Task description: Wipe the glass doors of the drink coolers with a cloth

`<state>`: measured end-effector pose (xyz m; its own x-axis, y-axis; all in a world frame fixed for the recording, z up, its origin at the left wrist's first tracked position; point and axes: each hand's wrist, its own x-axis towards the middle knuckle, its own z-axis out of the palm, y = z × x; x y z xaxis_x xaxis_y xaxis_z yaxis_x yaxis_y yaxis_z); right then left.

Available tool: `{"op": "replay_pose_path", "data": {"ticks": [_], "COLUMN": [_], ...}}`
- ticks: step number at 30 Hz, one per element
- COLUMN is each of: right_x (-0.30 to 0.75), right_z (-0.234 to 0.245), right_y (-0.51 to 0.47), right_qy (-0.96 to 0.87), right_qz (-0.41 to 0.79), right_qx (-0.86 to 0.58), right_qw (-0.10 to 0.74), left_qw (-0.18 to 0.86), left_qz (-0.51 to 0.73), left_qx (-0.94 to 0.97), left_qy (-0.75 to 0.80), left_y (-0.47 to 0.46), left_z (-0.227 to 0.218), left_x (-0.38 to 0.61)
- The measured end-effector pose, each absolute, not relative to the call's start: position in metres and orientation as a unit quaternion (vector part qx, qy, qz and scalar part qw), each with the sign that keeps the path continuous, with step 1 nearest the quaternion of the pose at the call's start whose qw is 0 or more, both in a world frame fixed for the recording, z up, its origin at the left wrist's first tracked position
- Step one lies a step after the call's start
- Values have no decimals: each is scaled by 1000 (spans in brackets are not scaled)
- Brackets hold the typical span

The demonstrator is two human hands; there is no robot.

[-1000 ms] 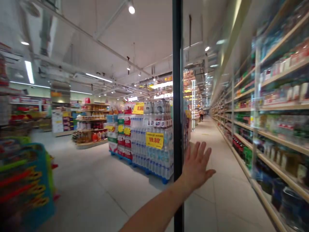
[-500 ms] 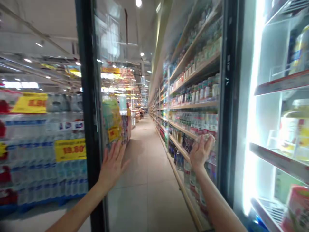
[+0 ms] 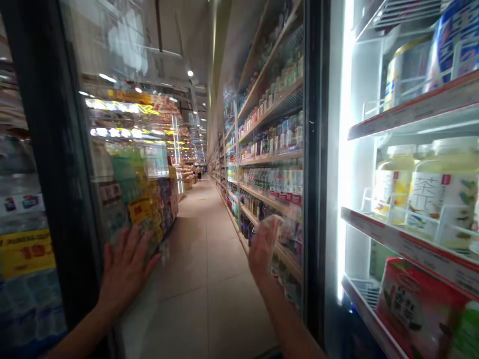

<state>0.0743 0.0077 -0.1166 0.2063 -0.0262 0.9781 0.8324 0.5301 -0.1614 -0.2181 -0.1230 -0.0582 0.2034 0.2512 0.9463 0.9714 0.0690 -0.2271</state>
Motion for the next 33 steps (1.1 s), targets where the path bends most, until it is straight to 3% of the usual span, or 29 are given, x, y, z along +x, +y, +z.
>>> {"op": "replay_pose_path", "data": {"ticks": [4, 10, 12, 16, 22, 28, 30, 33], "right_x": [48, 96, 75, 50, 66, 15, 24, 30], "right_z": [-146, -153, -156, -158, -139, -153, -143, -128], "right_y": [-8, 0, -8, -18, -8, -17, -8, 5], "right_qy": [-738, -550, -600, -744, -546, -764, -737, -635], "right_qz": [-377, -304, -301, -345, -261, -399, -405, -358], "right_qx": [-222, -395, -356, -237, -410, -193, -209, -313], "right_qw": [514, 670, 651, 520, 682, 470, 499, 609], "left_qw": [514, 489, 481, 476, 480, 491, 494, 503], "left_qz": [-353, -376, -380, -394, -415, -423, -422, -421], "left_qx": [-583, -584, -580, -585, -595, -612, -618, -618], "left_qy": [-521, -528, -537, -525, -493, -453, -443, -434], "left_y": [-119, -115, -114, -113, -103, -84, -77, -67], "left_z": [-60, -63, -64, -67, -73, -75, -78, -81], "left_x": [-222, -225, -225, -228, -234, -243, -246, -250]}}
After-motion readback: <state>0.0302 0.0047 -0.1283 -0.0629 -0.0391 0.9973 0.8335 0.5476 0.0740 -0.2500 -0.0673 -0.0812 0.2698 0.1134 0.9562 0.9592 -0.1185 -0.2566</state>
